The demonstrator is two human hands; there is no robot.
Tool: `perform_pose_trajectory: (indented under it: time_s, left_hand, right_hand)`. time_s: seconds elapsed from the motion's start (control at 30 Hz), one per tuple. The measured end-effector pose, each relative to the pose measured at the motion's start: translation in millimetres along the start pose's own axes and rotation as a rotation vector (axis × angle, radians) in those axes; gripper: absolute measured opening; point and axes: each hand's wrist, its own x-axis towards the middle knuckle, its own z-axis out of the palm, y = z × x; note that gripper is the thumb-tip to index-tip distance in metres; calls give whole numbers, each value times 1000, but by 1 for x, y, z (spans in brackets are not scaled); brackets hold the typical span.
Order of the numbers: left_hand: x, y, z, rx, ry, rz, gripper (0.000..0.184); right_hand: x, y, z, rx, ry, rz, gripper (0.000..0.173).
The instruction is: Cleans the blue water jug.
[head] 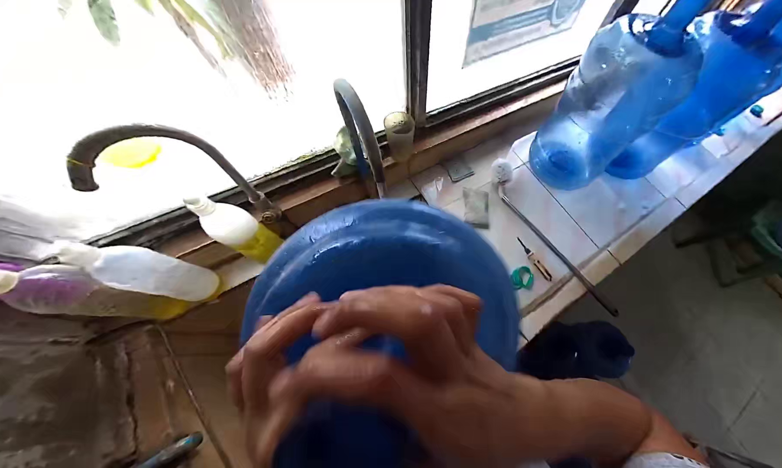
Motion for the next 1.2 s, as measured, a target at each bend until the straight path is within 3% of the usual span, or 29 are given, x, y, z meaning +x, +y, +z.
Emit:
perform_pose_trajectory:
  time_s: [0.03, 0.07, 0.13, 0.2, 0.27, 0.33, 0.4, 0.5, 0.57, 0.63, 0.67, 0.77, 0.87, 0.93, 0.97, 1.03, 1.1, 1.13, 1.2]
  left_hand:
    - [17, -8, 22, -25, 21, -103, 45]
    - [28, -26, 48, -62, 22, -185, 54]
    - [35, -78, 111, -59, -12, -272, 60]
    - [32, -135, 171, -71, -139, -324, 64]
    - [34, -176, 217, -180, -300, -416, 70]
    - [38, -201, 246, -301, -408, -537, 82]
    - [29, -213, 271, -305, -344, -612, 82]
    - [4, -209, 319, -119, -42, -755, 54]
    - [4, -204, 347, -8, 16, -749, 41]
    - [13, -207, 362, 12, -8, -669, 28]
    - [18, -211, 363, -14, -28, -652, 25]
    - [18, -231, 331, -184, -164, -635, 23]
    - [5, -243, 273, -386, -417, -569, 32]
    - [0, -238, 238, -437, -458, -661, 60]
    - [-1, -236, 221, -421, -292, -751, 76]
    - [1, -255, 192, -255, 256, -918, 86]
    - [12, -309, 170, -52, 710, -992, 104]
    - [18, -340, 159, 21, 798, -1009, 119]
    - [28, -390, 139, 122, 767, -1012, 133]
  right_hand:
    - [4, 38, 6, 71, -86, 51, 74]
    - [6, 83, 15, 140, -146, 131, 82]
    - [-1, 189, 31, 163, -171, 343, 71]
    - [-19, 300, 37, 5, -91, 660, 58]
    - [-41, 398, 33, -245, -26, 941, 63]
    - [-55, 460, 28, -386, -9, 1125, 72]
    - [-64, 487, 30, -438, -81, 1217, 76]
    - [-74, 495, 48, -469, -159, 1155, 66]
    - [-77, 492, 55, -401, -181, 1104, 56]
    - [-78, 485, 56, -64, -18, 1110, 52]
    - [-79, 482, 59, 233, 124, 1134, 53]
    - [-70, 451, 72, 1148, 383, 1183, 42]
    - [-54, 424, 108, 1501, 240, 1249, 74]
    - [-43, 414, 142, 1531, 109, 1305, 66]
    - [-37, 408, 160, 1497, 63, 1321, 56]
    - [-22, 390, 188, 1252, 57, 1360, 38]
    - [-6, 367, 204, 986, 93, 1389, 36]
    - [2, 358, 210, 931, 92, 1399, 42]
    - [17, 345, 222, 972, 144, 1470, 44]
